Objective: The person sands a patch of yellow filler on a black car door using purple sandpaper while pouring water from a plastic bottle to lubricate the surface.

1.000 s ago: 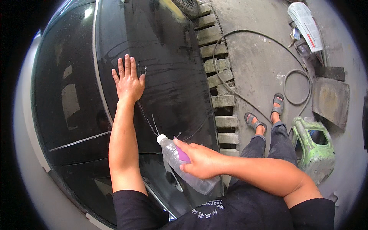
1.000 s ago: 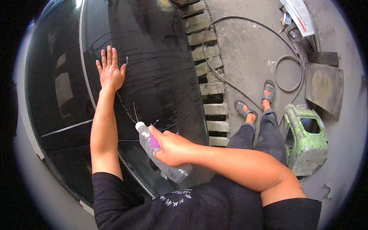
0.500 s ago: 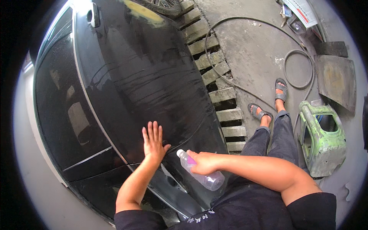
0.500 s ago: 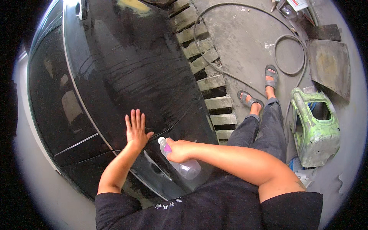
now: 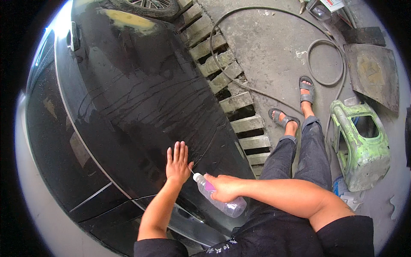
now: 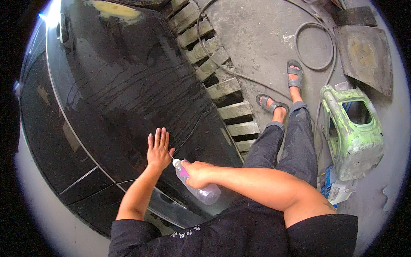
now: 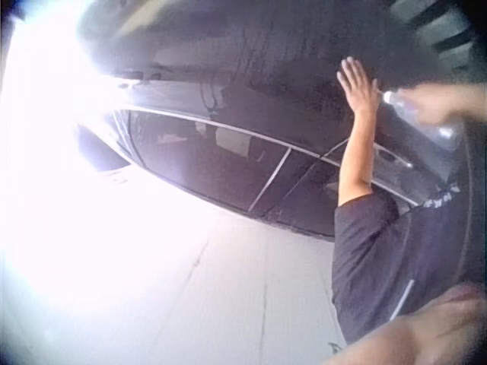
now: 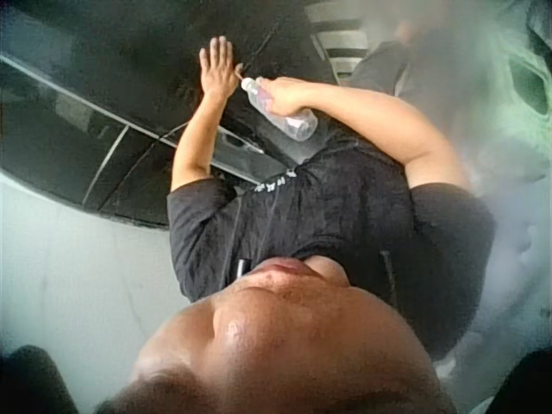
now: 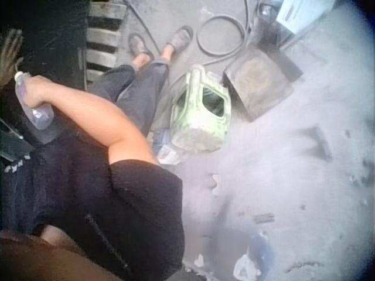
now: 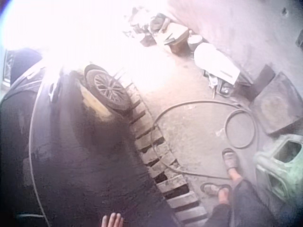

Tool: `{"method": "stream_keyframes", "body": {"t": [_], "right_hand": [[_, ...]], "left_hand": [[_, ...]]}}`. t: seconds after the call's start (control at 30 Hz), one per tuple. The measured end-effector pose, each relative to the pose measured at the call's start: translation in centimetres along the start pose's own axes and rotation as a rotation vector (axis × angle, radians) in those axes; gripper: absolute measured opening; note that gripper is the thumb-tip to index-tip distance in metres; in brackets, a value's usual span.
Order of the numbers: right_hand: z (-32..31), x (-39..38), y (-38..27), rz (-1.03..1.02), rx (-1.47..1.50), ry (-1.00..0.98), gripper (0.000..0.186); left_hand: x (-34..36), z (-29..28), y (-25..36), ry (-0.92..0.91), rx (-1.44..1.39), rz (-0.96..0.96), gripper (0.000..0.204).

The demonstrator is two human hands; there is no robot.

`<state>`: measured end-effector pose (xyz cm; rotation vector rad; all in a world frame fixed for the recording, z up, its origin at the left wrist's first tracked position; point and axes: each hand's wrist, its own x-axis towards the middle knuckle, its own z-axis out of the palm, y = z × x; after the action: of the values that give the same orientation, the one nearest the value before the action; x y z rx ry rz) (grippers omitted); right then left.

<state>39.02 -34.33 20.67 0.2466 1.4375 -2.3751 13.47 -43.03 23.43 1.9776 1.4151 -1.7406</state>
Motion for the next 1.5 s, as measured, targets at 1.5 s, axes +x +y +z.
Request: {"method": "stream_keyframes", "body": {"t": [1.5], "right_hand": [[-11.0,7.0,19.4,0.109,0.215,0.182,0.081]], "left_hand": [[34.1,4.0,6.5,-0.120,0.227,-0.049,0.085]]}}
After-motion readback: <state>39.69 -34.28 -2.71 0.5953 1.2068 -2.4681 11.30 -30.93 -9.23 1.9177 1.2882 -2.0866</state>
